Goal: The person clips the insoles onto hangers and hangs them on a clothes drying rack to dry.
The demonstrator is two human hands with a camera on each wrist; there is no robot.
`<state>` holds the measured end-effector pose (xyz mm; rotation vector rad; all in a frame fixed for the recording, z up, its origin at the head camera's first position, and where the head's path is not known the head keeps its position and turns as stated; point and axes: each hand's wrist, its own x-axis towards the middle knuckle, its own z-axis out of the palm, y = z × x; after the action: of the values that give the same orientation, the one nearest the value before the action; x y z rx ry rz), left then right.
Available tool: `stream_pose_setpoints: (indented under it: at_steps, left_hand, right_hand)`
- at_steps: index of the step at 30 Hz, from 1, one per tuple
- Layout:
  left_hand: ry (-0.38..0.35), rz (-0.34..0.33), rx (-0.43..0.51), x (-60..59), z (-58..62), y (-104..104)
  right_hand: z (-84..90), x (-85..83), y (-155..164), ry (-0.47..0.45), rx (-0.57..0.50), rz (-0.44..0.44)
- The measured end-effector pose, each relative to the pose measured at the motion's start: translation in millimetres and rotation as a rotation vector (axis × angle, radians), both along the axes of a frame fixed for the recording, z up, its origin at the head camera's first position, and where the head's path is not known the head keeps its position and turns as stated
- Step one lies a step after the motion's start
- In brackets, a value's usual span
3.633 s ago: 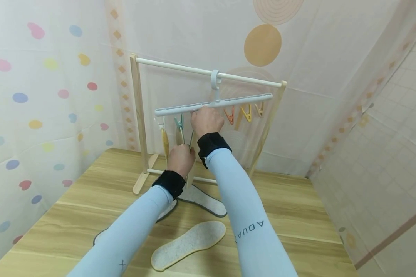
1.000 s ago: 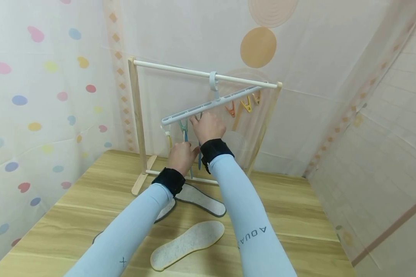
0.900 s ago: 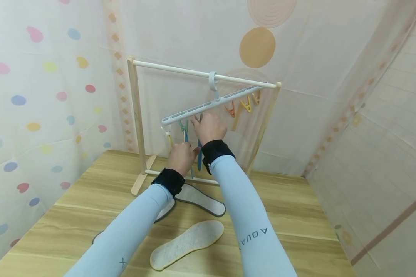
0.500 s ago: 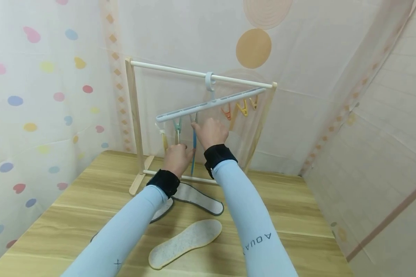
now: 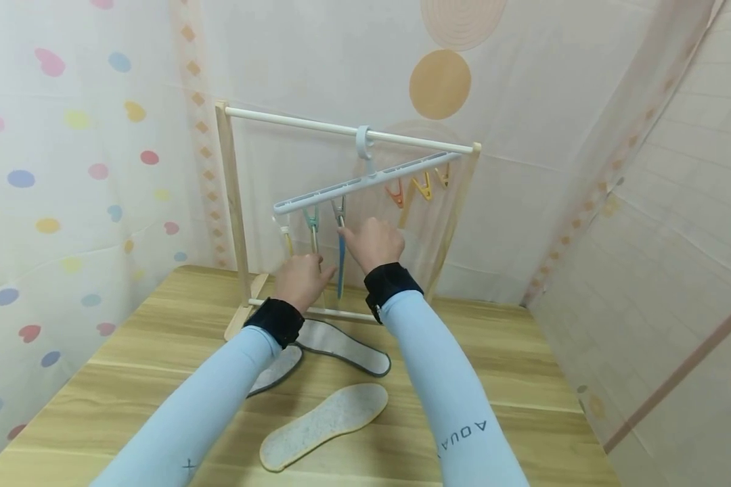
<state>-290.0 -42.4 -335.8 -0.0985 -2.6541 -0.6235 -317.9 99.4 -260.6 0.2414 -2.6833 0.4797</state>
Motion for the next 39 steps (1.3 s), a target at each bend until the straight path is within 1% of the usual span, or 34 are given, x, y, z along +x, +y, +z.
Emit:
stream_pose_setpoints:
  at_steps: [2,7,13,16,18,22,25,30,33,35,39]
  left_hand:
    - [-0.013,-0.020,-0.002,0.5,0.9,-2]
    - [-0.037,-0.054,-0.028,1.8,3.5,-7]
    - [-0.064,-0.068,-0.046,2.6,2.3,-14]
    - [-0.070,-0.077,-0.053,3.1,1.3,-17]
    - [-0.065,-0.084,-0.065,3.9,0.7,-19]
    - [-0.049,-0.099,-0.083,7.1,0.5,-22]
    - [-0.037,-0.112,-0.093,10.7,0.7,-24]
    - [0.014,-0.129,-0.133,15.2,-0.8,-27]
    - [0.042,-0.131,-0.150,17.5,-2.7,-29]
    - [0.042,-0.133,-0.152,19.5,-3.8,-30]
    - [0.013,-0.137,-0.161,25.2,-4.4,-33]
  right_hand:
    - [-1.9,1.3,3,-0.008,0.004,0.005]
    - [-8.3,3.7,10,0.006,0.025,0.027]
    - [-16.8,6.3,16,0.051,0.064,0.039]
    - [-20.8,9.5,18,0.037,0.074,0.047]
    - [-24.0,12.5,19,-0.002,0.057,0.056]
    - [-30.7,20.1,23,-0.115,-0.001,0.089]
    - [-35.9,25.0,25,-0.156,-0.007,0.098]
    - [-43.0,31.4,26,-0.155,0.021,0.114]
    - [-46.7,35.3,26,-0.143,0.018,0.124]
    - [-49.7,38.2,26,-0.135,0.011,0.126]
    - [-55.9,44.6,26,-0.113,0.038,0.124]
